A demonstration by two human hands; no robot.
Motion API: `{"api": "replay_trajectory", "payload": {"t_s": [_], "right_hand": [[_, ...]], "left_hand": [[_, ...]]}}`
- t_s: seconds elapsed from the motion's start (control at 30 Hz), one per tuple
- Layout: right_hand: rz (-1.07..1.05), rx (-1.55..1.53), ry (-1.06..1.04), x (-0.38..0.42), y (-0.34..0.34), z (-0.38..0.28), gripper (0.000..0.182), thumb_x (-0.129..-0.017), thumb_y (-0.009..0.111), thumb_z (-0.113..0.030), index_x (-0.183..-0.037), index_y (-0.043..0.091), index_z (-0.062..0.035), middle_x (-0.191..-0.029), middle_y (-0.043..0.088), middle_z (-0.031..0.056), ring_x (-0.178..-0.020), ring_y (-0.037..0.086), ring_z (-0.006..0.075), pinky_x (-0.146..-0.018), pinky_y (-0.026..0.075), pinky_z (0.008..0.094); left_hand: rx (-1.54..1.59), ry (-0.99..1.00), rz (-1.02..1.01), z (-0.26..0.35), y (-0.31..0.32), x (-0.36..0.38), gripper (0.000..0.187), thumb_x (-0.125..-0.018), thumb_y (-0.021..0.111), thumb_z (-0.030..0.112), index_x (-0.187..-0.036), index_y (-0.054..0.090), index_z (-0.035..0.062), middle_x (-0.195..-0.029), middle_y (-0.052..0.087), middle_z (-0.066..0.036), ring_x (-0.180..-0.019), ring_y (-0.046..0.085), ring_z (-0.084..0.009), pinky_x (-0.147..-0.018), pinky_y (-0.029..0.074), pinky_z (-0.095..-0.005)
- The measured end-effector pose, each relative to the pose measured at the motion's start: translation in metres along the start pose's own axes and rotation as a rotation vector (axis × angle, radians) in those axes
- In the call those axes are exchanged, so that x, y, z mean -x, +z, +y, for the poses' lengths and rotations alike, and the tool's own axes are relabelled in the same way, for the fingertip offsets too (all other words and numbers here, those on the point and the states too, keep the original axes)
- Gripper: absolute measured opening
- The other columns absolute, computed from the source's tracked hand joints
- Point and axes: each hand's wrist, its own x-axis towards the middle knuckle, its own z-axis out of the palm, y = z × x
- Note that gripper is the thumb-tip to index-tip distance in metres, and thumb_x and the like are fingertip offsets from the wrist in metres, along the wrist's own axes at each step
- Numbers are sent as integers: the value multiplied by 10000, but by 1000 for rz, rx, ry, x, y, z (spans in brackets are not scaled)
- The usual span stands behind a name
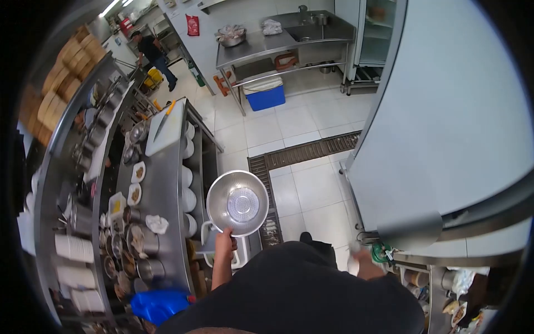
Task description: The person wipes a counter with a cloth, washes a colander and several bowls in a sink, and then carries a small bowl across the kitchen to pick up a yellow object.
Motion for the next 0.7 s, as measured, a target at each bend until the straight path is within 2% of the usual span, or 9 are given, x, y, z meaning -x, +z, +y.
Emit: {"api": "replay_trajectory", "payload": {"t_s": [0.03, 0.07, 0.17, 0.2, 0.3, 0.37, 0.5, 0.6, 0.7], "right_hand": [[30, -174, 32, -13, -63, -70, 899, -766, 670, -664, -1310, 574, 45, -1299, 620, 247, -1254, 582, 342, -1040, 471, 438], [284, -197, -80, -63, -86, -115, 822, -745, 751, -495, -1338, 545, 37, -1208, 660, 258, -1120, 654, 361, -955, 526, 432], [351, -364, -368, -139, -216, -274, 774, -787, 679, -460, -1356, 528, 42, -1297, 603, 288, -1216, 585, 412, -1028, 477, 434], [439, -353, -479, -114, -271, -333, 785, -784, 677, -461, -1370, 517, 37, -1259, 622, 295, -1182, 604, 421, -1013, 485, 442], [439, -423, -599, -163, -360, -446, 729, -786, 696, -418, -1340, 541, 30, -1212, 644, 293, -1120, 632, 430, -980, 504, 442], [475, -490, -665, -185, -393, -497, 693, -788, 720, -376, -1321, 552, 34, -1180, 662, 280, -1076, 663, 403, -940, 528, 431], [230, -1000, -406, -249, -434, -540, 610, -824, 766, -307, -1287, 572, 38, -1108, 695, 166, -961, 695, 266, -808, 568, 388], [225, -1245, -109, -283, -480, -552, 552, -855, 747, -311, -1256, 595, 37, -1102, 694, 153, -943, 695, 278, -793, 573, 409], [121, -1564, -67, -322, -524, -561, 522, -903, 702, -297, -1279, 569, 40, -1083, 688, 147, -918, 696, 286, -799, 579, 448]], "left_hand": [[-3, 7, 60, 22, 10, -13, 264, -917, 586, 242, -718, 457, 126, -549, 330, 56, -412, 333, -86, -377, 230, -278], [7, 22, 71, 40, 17, -28, 269, -912, 587, 240, -712, 445, 127, -547, 336, 50, -406, 328, -83, -371, 215, -272], [74, 44, 127, 100, 42, -82, 275, -899, 594, 237, -705, 432, 129, -555, 361, 32, -395, 323, -77, -355, 202, -256], [79, 42, 140, 118, 52, -106, 266, -903, 597, 231, -715, 439, 128, -560, 355, 39, -399, 327, -74, -357, 204, -257], [85, 71, 187, 158, 82, -185, 257, -911, 605, 209, -729, 442, 128, -567, 339, 52, -405, 330, -65, -359, 199, -258], [131, 52, 210, 181, 105, -233, 264, -911, 606, 210, -721, 440, 130, -562, 330, 54, -405, 329, -64, -358, 203, -260], [143, 15, 140, 260, 150, -337, 258, -918, 591, 222, -723, 450, 128, -557, 325, 57, -404, 327, -62, -356, 207, -261], [116, 44, 33, 332, 201, -413, 242, -925, 579, 233, -747, 453, 127, -557, 316, 63, -404, 313, -59, -360, 198, -256], [60, 47, 17, 404, 257, -477, 213, -933, 575, 229, -778, 462, 136, -577, 330, 67, -409, 301, -51, -364, 185, -250]]}}
